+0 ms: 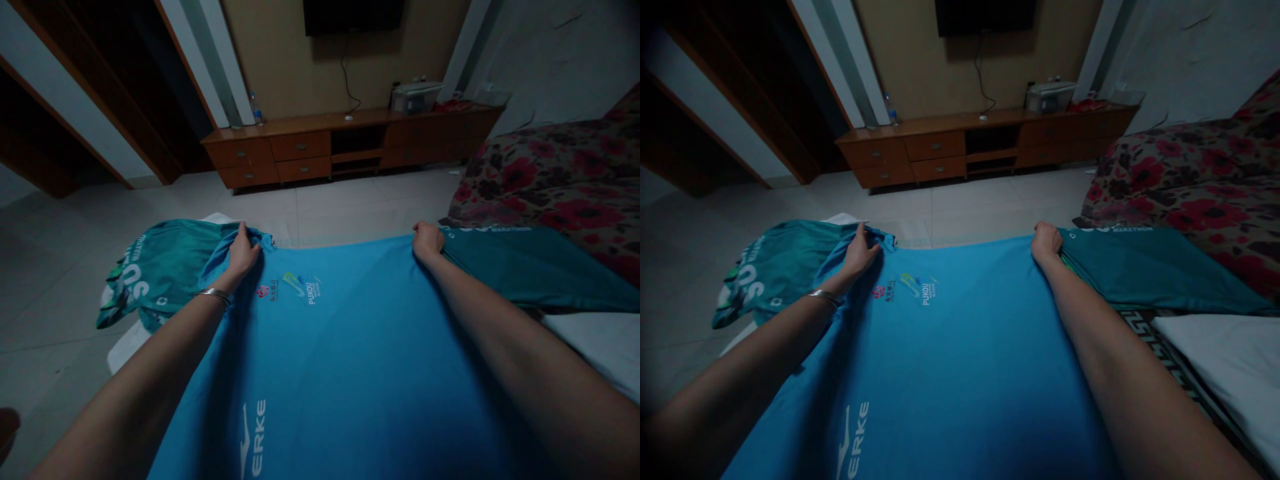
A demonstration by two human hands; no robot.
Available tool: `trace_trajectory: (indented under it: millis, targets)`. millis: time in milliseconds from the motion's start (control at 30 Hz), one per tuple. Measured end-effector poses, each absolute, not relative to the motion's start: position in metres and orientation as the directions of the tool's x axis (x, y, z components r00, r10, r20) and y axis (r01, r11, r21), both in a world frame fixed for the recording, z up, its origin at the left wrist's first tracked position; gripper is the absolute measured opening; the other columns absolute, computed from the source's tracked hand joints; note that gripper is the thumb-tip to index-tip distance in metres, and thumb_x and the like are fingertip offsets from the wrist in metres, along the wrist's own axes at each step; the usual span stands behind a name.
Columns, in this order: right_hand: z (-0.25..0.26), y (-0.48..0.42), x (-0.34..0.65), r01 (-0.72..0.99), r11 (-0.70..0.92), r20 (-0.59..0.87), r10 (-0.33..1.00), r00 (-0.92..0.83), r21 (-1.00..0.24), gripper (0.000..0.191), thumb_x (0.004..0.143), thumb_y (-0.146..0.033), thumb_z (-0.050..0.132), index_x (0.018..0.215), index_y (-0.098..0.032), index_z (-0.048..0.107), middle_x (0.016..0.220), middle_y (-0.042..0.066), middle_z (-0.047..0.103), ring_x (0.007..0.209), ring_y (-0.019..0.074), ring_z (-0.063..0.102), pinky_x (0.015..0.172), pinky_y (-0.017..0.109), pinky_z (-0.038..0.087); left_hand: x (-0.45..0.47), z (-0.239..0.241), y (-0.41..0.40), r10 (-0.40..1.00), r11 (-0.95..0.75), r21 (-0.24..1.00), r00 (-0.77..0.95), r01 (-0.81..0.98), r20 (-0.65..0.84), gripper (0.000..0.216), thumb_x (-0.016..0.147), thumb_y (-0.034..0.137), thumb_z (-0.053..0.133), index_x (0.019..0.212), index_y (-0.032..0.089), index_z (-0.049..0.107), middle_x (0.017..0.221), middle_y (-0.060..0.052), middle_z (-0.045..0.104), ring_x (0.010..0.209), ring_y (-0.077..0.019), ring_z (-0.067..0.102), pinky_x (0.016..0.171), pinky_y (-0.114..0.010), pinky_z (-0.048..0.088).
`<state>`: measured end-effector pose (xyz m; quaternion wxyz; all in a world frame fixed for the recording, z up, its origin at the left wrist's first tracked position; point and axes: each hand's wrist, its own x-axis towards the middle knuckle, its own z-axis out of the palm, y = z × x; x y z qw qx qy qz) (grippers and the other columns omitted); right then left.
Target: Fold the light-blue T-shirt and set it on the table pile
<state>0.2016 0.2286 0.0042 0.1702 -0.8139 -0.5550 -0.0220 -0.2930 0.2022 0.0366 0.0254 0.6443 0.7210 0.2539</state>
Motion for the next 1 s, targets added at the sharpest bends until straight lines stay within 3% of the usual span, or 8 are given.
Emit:
trace_trajectory:
  millis: [67,167,267,400,533,667,867,1000]
  targets:
    - [0.012,0.223,0.194,0.917,-0.328,0.227,0.898,0.377,-0.228,0.044,0.09,-0.011,0.03,0.116,-0.011,0.065,0.114,0.021,0.063,0.103,0.0288,0.057,0.082,0.039,0.042,-0.283,0.036,0.194,0.94,-0.029,0.299,-0.076,0.954,0.334,0.072,0.084,0.026,0.054,0.148,0.011,0.026,0.149,-0.019,0.037,0.136,-0.0288,0.036,0.111,-0.043,0.03]
    - [0.024,0.197,0.17,0.953,-0.248,0.357,0.886,0.295,-0.173,0.047,0.092,-0.011,0.023,0.122,-0.006,0.059,0.123,0.027,0.057,0.117,0.0329,0.049,0.092,0.048,0.038,-0.265,0.04,0.17,0.925,-0.103,0.161,0.035,0.982,0.377,0.06,0.091,0.034,0.044,0.146,0.014,0.033,0.155,-0.015,0.026,0.143,-0.0298,0.023,0.113,-0.05,0.022]
    - [0.023,0.148,0.139,0.995,-0.018,0.427,0.902,0.058,-0.097,0.045,0.095,-0.019,0.028,0.133,-0.011,0.052,0.139,0.02,0.047,0.131,0.0299,0.039,0.103,0.049,0.031,-0.245,0.041,0.126,0.925,-0.194,0.083,0.154,0.978,0.347,0.059,0.094,0.041,0.037,0.146,0.014,0.034,0.157,-0.014,0.023,0.145,-0.029,0.018,0.113,-0.051,0.02]
    - [-0.002,0.088,0.124,0.951,0.296,0.346,0.904,-0.251,-0.085,0.048,0.097,-0.034,0.035,0.137,-0.012,0.049,0.146,0.016,0.043,0.136,0.0287,0.035,0.108,0.045,0.03,-0.24,0.03,0.051,0.922,-0.314,0.023,0.299,0.949,0.246,0.062,0.095,0.047,0.033,0.149,0.017,0.03,0.156,-0.012,0.025,0.145,-0.028,0.019,0.112,-0.051,0.023]
    - [-0.015,0.073,0.164,0.965,0.227,0.269,0.945,-0.186,-0.132,0.047,0.097,-0.032,0.035,0.133,-0.01,0.053,0.143,0.016,0.047,0.135,0.0266,0.04,0.109,0.042,0.032,-0.262,0.012,-0.005,0.941,-0.308,-0.009,0.306,0.951,0.144,0.063,0.094,0.05,0.032,0.148,0.019,0.032,0.155,-0.011,0.028,0.144,-0.0295,0.022,0.11,-0.054,0.027]
    - [0.001,0.068,0.208,0.989,0.11,0.264,0.961,-0.08,-0.101,0.043,0.095,-0.024,0.037,0.129,-0.006,0.056,0.139,0.019,0.05,0.132,0.0247,0.043,0.11,0.042,0.032,-0.282,0.005,-0.028,0.966,-0.245,-0.009,0.245,0.969,0.082,0.06,0.094,0.048,0.032,0.147,0.02,0.036,0.154,-0.01,0.03,0.143,-0.0295,0.024,0.111,-0.054,0.024]
    - [0.004,-0.013,0.217,0.961,0.231,0.332,0.927,-0.172,-0.149,0.042,0.094,-0.019,0.038,0.132,-0.013,0.054,0.14,0.014,0.051,0.132,0.0235,0.043,0.109,0.044,0.034,-0.29,0.015,-0.036,0.982,-0.168,0.026,0.165,0.985,0.089,0.058,0.095,0.048,0.03,0.146,0.021,0.038,0.154,-0.009,0.03,0.144,-0.0283,0.022,0.112,-0.053,0.022]
    - [-0.009,-0.081,0.239,0.956,0.182,0.361,0.928,-0.09,-0.229,0.039,0.094,-0.023,0.036,0.123,-0.012,0.062,0.135,0.015,0.055,0.127,0.0235,0.048,0.108,0.041,0.037,-0.298,0.018,-0.035,0.987,-0.132,0.023,0.13,0.991,0.096,0.06,0.095,0.048,0.028,0.146,0.019,0.037,0.154,-0.01,0.03,0.144,-0.0294,0.021,0.111,-0.054,0.022]
